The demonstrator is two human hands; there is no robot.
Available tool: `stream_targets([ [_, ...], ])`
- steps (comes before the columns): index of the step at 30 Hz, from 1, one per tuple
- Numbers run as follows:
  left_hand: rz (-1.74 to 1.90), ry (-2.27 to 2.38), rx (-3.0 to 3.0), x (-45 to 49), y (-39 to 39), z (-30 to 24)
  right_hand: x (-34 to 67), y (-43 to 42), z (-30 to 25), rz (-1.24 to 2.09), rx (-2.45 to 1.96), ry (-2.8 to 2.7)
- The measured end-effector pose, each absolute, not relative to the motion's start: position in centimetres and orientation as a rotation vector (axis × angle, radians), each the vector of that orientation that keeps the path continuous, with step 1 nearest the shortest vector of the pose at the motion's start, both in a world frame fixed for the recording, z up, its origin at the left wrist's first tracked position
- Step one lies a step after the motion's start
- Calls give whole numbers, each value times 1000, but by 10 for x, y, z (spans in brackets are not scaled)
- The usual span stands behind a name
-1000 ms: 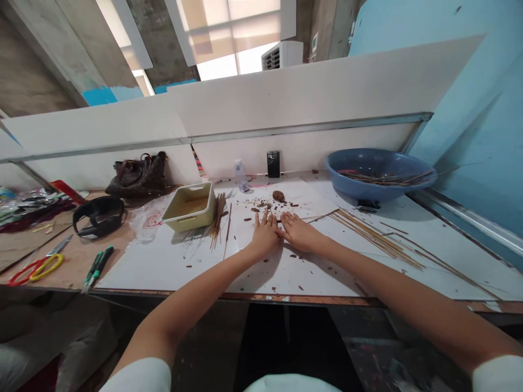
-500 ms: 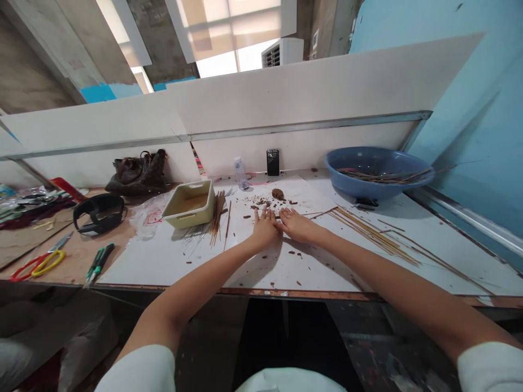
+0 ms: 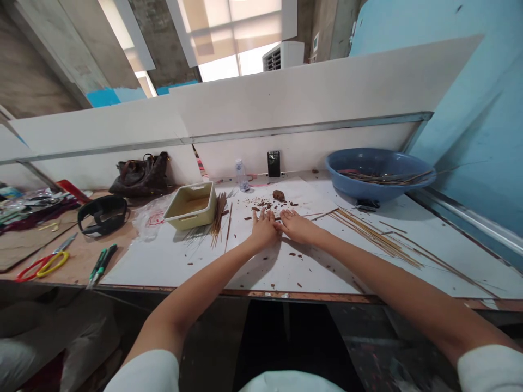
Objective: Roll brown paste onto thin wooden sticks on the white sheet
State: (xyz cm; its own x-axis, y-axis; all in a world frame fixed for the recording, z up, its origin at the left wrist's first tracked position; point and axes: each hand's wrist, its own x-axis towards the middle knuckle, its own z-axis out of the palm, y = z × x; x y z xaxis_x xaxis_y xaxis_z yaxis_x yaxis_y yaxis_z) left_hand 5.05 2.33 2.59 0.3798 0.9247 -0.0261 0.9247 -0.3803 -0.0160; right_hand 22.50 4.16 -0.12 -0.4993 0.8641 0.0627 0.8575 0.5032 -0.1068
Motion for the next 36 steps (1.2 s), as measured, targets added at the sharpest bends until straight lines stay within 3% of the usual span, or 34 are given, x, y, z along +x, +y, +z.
stream_targets([
  [7,64,1691,2755,37,-7,6,235,5,-15,49,-1399,-2647],
  [15,-46,1743,2640,48,20,23,227,36,-1,114,-1495,-2611],
  [24,160,1620,2815,22,-11,12,255,13,-12,39,-1283,-2662],
  [31,408,1599,2792,10,54,45,288,69,12,150,-1214,-2535],
  [36,536,1120,2889,-3,82,47,292,72,1,272,-1117,-2410],
])
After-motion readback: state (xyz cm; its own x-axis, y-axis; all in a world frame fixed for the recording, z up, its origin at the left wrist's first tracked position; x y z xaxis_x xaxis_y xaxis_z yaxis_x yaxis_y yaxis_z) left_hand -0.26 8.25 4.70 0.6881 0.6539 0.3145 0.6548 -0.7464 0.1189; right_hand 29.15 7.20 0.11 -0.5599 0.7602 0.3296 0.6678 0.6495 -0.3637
